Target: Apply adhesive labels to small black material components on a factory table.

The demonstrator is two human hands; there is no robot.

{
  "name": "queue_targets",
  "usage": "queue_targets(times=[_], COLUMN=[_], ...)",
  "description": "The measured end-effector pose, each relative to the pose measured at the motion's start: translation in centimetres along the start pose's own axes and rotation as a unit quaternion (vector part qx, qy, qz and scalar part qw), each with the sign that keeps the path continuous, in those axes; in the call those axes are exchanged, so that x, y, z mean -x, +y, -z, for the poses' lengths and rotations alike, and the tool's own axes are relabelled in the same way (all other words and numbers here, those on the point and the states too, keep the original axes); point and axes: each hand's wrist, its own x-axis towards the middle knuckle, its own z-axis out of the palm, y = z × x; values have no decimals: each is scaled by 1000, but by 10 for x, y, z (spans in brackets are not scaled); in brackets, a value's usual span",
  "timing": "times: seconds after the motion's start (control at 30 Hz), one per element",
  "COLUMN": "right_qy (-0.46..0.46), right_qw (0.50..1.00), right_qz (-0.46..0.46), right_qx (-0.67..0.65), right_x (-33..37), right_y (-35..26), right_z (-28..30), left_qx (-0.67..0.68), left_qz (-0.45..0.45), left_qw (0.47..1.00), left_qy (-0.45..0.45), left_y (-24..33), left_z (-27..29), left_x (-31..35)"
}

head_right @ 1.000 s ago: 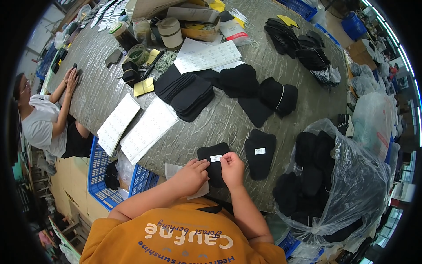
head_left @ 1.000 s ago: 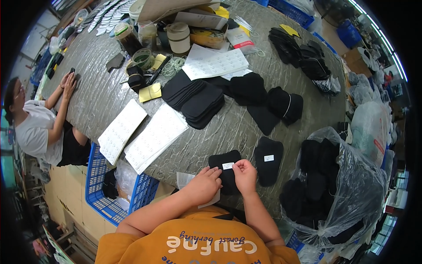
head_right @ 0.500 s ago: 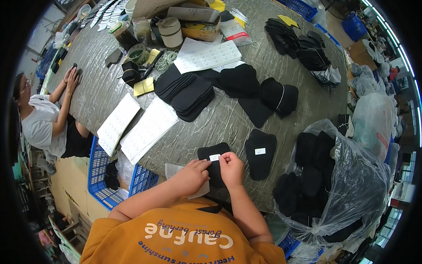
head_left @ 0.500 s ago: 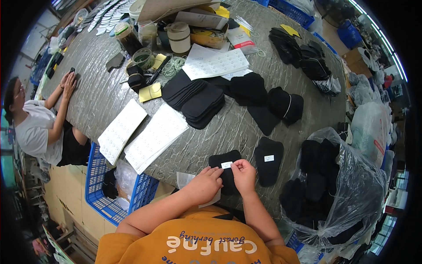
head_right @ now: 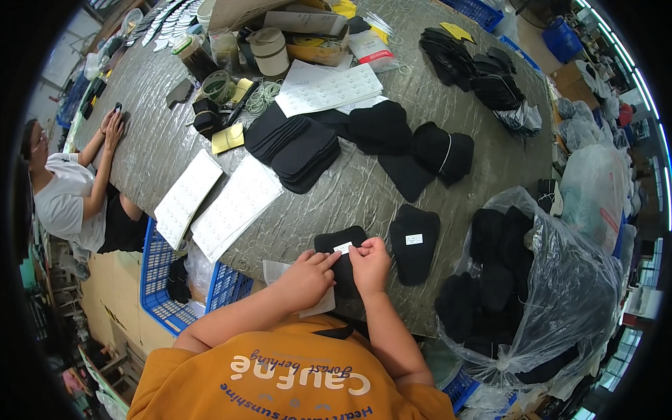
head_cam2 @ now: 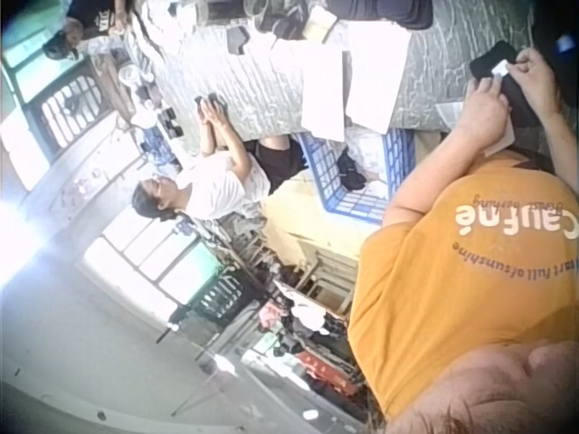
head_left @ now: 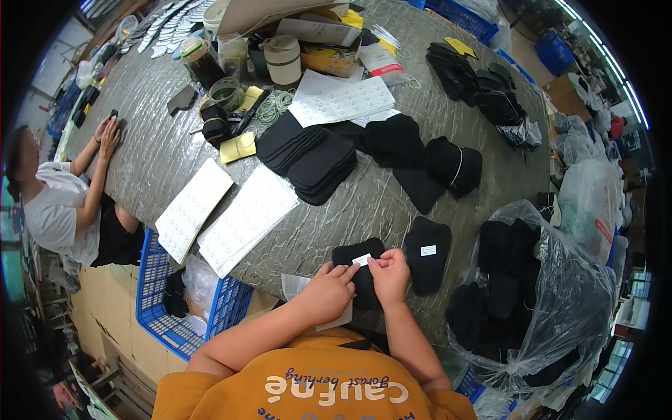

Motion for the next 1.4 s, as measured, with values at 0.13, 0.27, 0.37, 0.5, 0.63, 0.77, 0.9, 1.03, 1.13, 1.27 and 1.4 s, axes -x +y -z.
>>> queue_targets(times=[0.13, 0.27, 0.37, 0.5, 0.63, 0.77, 0.9, 1.03, 1.13, 1.27, 1.4], right_qy=[3, 9, 4, 11, 8, 31, 46, 83, 76, 48, 15], right_qw=[999, 997, 996, 995, 994, 990, 989, 981, 982, 989, 997], right_qz=[-16, 3, 8, 18, 12, 37, 53, 122, 140, 96, 12], right_qx=[35, 82, 85, 95, 108, 129, 129, 129, 107, 104, 68], right_x=[-2, -3, -1, -2, -3, -5, -8, -12, -13, -14, -13], right_y=[-5, -1, -6, -2, -5, -3, -1, 10, 14, 18, 14], right_z=[-1, -1, -1, 0, -2, -3, 1, 0, 1, 7, 19], left_qx=[0, -5, -2, 0, -9, -40, -63, -64, -71, -58, -1], left_qz=[0, -1, 0, -4, -9, -16, -24, -22, -13, -8, -10], left_qw=[1000, 1000, 1000, 1000, 1000, 999, 998, 998, 997, 998, 999], left_qy=[-7, -14, -11, 14, 4, -1, 4, 11, -6, -39, -37], left_y=[-1, 0, 0, 2, 3, 5, 5, 7, 7, 4, -5], left_z=[-1, 1, 0, -4, -1, -3, -5, -5, -4, 2, 10], left_x=[0, 0, 0, -2, -8, -14, -15, -21, -26, -25, -8])
